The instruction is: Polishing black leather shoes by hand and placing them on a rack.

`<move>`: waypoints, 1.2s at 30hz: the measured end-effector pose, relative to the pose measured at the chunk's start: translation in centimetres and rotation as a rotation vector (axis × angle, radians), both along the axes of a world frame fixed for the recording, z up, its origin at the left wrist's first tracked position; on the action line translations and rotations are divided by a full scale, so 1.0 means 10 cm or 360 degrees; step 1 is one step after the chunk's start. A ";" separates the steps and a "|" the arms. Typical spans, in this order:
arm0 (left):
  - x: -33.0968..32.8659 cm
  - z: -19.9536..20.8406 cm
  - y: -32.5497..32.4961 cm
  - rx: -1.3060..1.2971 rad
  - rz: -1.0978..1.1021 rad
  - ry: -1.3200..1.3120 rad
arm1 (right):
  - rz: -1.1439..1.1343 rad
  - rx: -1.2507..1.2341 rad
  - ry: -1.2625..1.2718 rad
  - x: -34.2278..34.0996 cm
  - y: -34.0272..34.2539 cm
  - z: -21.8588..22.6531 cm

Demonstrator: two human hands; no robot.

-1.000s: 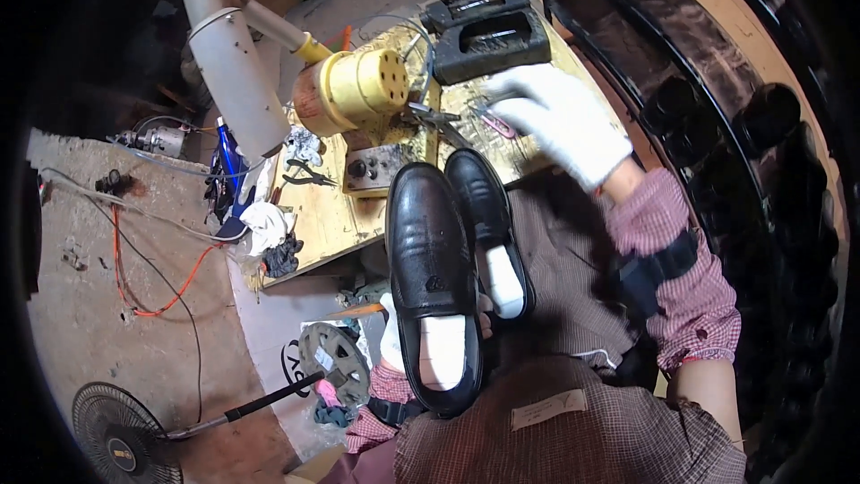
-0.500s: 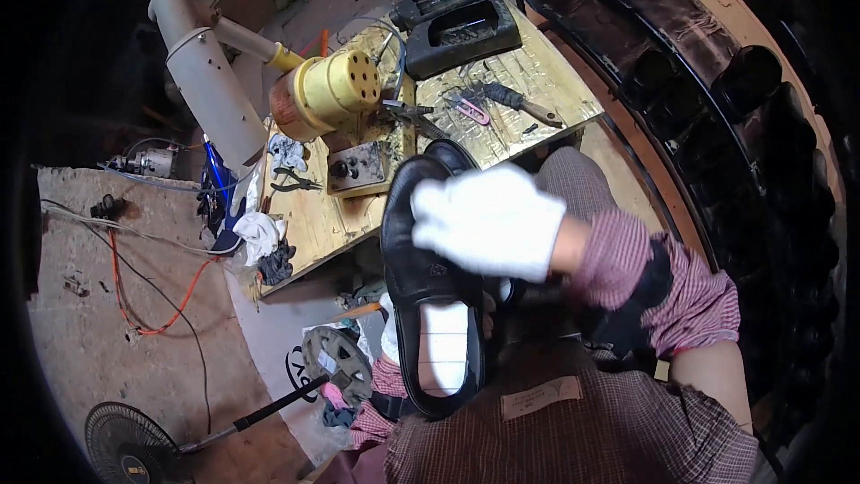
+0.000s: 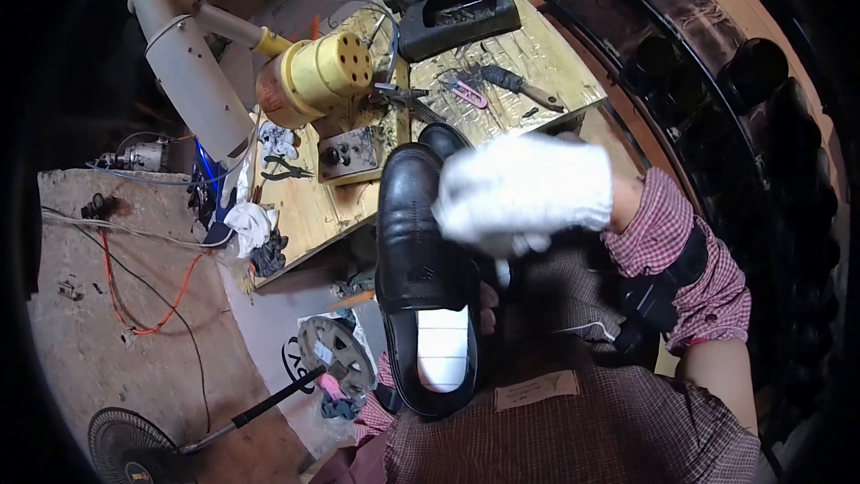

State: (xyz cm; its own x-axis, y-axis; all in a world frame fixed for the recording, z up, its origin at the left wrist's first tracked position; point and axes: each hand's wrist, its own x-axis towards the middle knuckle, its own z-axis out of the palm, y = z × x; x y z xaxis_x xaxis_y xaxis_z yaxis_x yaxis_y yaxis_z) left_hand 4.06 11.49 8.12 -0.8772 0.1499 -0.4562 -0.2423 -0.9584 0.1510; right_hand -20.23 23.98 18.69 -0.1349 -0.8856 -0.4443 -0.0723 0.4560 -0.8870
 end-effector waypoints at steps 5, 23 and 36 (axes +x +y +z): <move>-0.04 0.00 -0.01 -0.0067 -0.0012 -0.0020 | 0.0166 -0.0676 0.1292 0.05 -0.13 -0.20; -0.13 -0.02 -0.09 -0.0175 -0.0072 -0.0068 | 0.0110 -0.0636 0.1521 -0.05 -0.26 -0.03; -0.28 0.16 0.01 -0.0830 -0.0038 -0.0156 | 0.0669 -0.0060 0.0390 -0.23 -0.27 0.01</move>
State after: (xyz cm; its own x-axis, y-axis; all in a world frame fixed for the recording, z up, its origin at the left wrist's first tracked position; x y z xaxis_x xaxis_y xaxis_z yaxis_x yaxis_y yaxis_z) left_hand 1.25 11.61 9.70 -0.8257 -0.0996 -0.5552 -0.2999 -0.7560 0.5818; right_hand -22.58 21.32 18.83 0.1411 -0.9009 -0.4105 -0.4521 0.3103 -0.8362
